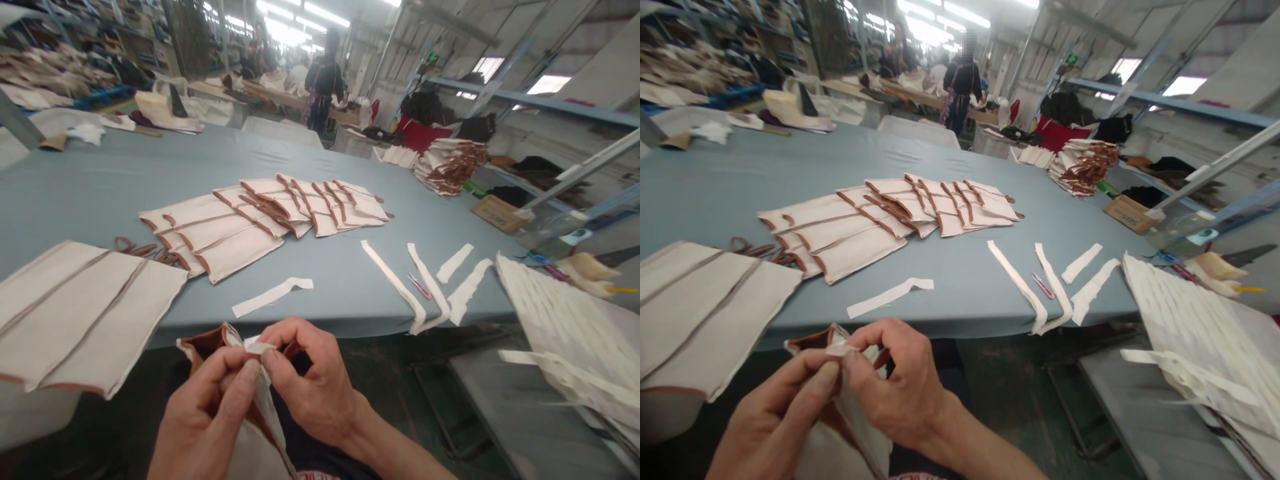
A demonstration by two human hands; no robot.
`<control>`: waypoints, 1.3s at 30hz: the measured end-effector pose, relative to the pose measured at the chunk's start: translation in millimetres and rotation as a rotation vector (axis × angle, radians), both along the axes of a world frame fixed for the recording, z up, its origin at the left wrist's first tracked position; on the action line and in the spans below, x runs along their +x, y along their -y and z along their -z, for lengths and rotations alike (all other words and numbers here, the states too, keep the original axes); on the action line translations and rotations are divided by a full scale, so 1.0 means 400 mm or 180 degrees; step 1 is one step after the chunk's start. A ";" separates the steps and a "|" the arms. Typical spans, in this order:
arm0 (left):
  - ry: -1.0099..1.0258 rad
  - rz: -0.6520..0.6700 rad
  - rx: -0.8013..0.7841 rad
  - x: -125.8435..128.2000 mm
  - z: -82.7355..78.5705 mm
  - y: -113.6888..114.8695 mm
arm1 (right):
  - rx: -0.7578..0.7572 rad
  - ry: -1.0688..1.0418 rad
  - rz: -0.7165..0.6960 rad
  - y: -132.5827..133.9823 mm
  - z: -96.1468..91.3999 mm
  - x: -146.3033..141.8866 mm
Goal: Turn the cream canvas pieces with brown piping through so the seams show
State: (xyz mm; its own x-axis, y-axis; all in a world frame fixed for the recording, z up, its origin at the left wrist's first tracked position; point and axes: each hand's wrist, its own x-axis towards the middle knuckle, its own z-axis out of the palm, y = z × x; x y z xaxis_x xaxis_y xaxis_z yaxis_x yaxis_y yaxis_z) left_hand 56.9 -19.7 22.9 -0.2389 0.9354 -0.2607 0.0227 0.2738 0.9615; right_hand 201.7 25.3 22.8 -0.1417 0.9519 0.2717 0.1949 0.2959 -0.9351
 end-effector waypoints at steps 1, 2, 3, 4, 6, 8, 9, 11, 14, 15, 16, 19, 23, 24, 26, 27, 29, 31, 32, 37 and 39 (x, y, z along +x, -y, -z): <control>0.0067 0.0023 -0.0029 0.000 -0.001 -0.004 | 0.0120 -0.0023 -0.0064 0.004 -0.001 0.001; 0.0131 0.0050 -0.0043 0.001 -0.002 -0.007 | 0.0256 -0.0043 -0.0106 0.007 -0.003 0.003; 0.0182 0.0076 -0.0049 0.001 -0.001 -0.009 | 0.0394 -0.0052 -0.0131 0.009 -0.004 0.004; 0.0215 0.0100 -0.0054 0.000 0.002 -0.009 | 0.0513 -0.0055 -0.0142 0.010 -0.005 0.005; 0.0251 0.0173 -0.0075 -0.003 0.010 -0.009 | 0.0647 -0.0079 -0.0153 0.012 -0.006 0.006; 0.0312 0.0241 -0.0091 -0.012 0.024 -0.010 | 0.0591 -0.0127 -0.0150 0.013 -0.006 0.006; 0.0352 0.0282 -0.0091 -0.017 0.031 -0.011 | 0.0534 -0.0154 -0.0152 0.013 -0.007 0.007; 0.0390 0.0387 -0.0027 -0.028 0.049 -0.014 | 0.0389 -0.0212 -0.0151 0.015 -0.010 0.007; 0.0325 0.0478 0.0120 -0.040 0.074 -0.018 | 0.0079 -0.0382 -0.0188 0.020 -0.012 0.005; 0.0291 0.0471 0.0152 -0.041 0.081 -0.019 | -0.0083 -0.0483 -0.0220 0.023 -0.011 0.004; 0.0247 0.0456 0.0186 -0.041 0.087 -0.019 | -0.0257 -0.0598 -0.0245 0.026 -0.009 0.002; 0.0072 0.0406 0.0319 -0.034 0.098 -0.018 | -0.0739 -0.0932 -0.0096 0.037 0.002 0.000; -0.0300 0.0293 0.0535 -0.014 0.093 -0.013 | -0.1026 -0.1246 0.0492 0.028 0.011 0.020; -0.0405 0.0269 0.0575 -0.006 0.089 -0.014 | -0.1025 -0.1357 0.0635 0.016 0.010 0.030; -0.0606 0.0316 0.0688 0.010 0.081 -0.024 | -0.1006 -0.1605 0.0821 -0.021 0.004 0.053; -0.0709 0.0433 0.0774 0.019 0.079 -0.034 | -0.1003 -0.1718 0.0839 -0.044 0.002 0.065; -0.0912 0.0717 0.0997 0.041 0.078 -0.062 | -0.1050 -0.1801 0.0770 -0.094 0.002 0.088; -0.0940 0.0952 0.1094 0.064 0.080 -0.095 | -0.1134 -0.1706 0.0714 -0.137 0.014 0.107; -0.0882 0.0988 0.1071 0.074 0.083 -0.110 | -0.1166 -0.1625 0.0718 -0.151 0.022 0.115; -0.0645 0.0814 0.0890 0.097 0.110 -0.132 | -0.1030 -0.1213 0.1017 -0.101 0.055 0.142; -0.0655 0.0737 0.0831 0.094 0.119 -0.123 | -0.0715 -0.0886 0.1110 -0.046 0.048 0.150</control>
